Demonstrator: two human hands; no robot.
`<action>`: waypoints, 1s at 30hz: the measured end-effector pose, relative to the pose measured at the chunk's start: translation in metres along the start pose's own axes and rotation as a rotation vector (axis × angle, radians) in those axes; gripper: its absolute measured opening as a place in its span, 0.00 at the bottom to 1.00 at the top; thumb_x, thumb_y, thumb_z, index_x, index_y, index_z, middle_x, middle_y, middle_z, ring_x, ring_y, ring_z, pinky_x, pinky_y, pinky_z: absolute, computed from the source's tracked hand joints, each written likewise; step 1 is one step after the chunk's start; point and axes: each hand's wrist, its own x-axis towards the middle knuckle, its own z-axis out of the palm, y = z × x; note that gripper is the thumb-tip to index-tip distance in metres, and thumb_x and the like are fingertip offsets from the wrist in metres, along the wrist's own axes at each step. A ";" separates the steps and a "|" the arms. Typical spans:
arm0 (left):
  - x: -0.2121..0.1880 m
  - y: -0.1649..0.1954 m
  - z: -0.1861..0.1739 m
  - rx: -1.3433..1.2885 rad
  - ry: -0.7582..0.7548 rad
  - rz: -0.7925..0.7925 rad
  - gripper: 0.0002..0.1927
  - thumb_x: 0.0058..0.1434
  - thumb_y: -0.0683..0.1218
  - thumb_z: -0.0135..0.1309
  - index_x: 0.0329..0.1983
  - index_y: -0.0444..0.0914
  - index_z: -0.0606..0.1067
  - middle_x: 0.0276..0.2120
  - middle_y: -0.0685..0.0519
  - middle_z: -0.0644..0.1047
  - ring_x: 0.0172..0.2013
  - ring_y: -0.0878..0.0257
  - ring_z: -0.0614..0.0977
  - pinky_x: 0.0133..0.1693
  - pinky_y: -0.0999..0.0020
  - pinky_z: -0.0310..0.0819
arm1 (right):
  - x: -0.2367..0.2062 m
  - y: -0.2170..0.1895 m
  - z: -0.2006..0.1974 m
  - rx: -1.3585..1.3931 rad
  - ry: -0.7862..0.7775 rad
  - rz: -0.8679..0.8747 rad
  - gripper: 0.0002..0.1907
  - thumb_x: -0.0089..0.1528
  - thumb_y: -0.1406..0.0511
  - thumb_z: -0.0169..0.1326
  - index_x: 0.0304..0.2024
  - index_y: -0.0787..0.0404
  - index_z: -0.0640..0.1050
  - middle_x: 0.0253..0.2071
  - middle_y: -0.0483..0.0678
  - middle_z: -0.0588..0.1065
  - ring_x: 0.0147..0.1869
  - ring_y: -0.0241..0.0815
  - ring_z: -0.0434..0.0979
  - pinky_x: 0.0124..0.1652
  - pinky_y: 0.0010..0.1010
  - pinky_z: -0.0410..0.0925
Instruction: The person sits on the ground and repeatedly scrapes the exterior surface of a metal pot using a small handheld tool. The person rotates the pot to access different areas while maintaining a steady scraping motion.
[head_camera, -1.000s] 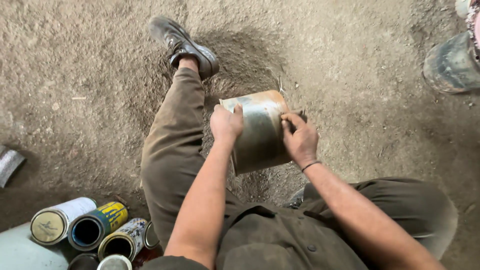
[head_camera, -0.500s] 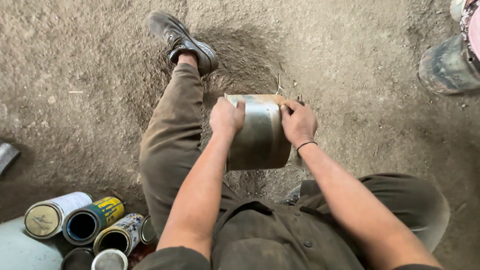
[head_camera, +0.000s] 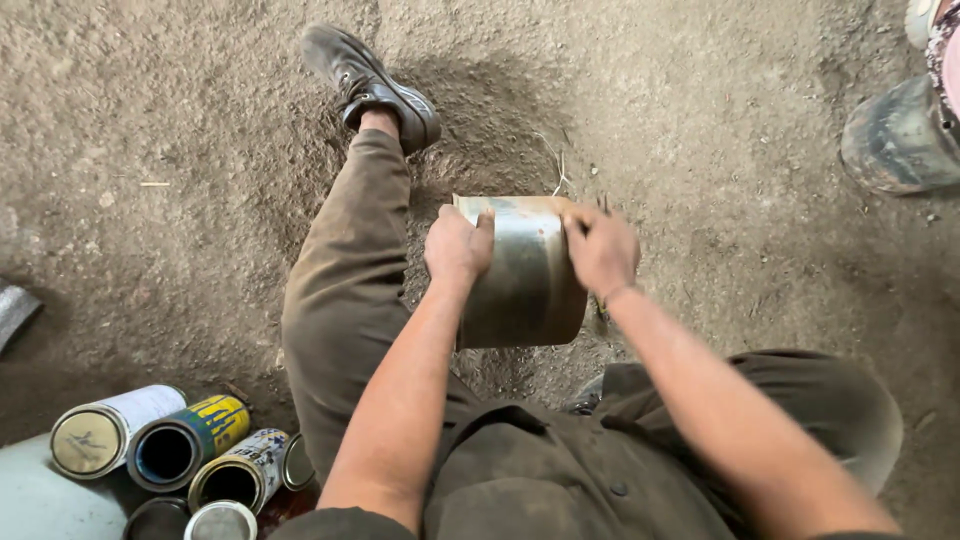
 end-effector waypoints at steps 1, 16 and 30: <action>0.000 -0.002 0.002 0.003 -0.005 -0.014 0.32 0.61 0.64 0.56 0.47 0.30 0.71 0.42 0.32 0.80 0.45 0.37 0.81 0.48 0.45 0.74 | -0.016 0.002 -0.001 0.001 0.077 -0.068 0.09 0.65 0.58 0.59 0.43 0.52 0.86 0.39 0.54 0.81 0.46 0.58 0.79 0.49 0.47 0.70; -0.013 0.002 -0.004 0.064 -0.051 0.040 0.30 0.65 0.65 0.51 0.47 0.32 0.72 0.42 0.33 0.80 0.46 0.37 0.81 0.49 0.44 0.74 | -0.051 0.013 -0.004 0.141 0.109 -0.017 0.09 0.64 0.58 0.57 0.43 0.50 0.84 0.39 0.53 0.81 0.42 0.57 0.81 0.42 0.45 0.72; 0.009 0.018 -0.006 0.035 -0.030 -0.008 0.26 0.66 0.61 0.51 0.48 0.33 0.74 0.45 0.36 0.80 0.49 0.40 0.81 0.50 0.47 0.75 | -0.055 0.014 -0.002 0.249 0.163 -0.043 0.11 0.67 0.57 0.55 0.42 0.54 0.84 0.43 0.51 0.82 0.44 0.52 0.82 0.44 0.40 0.72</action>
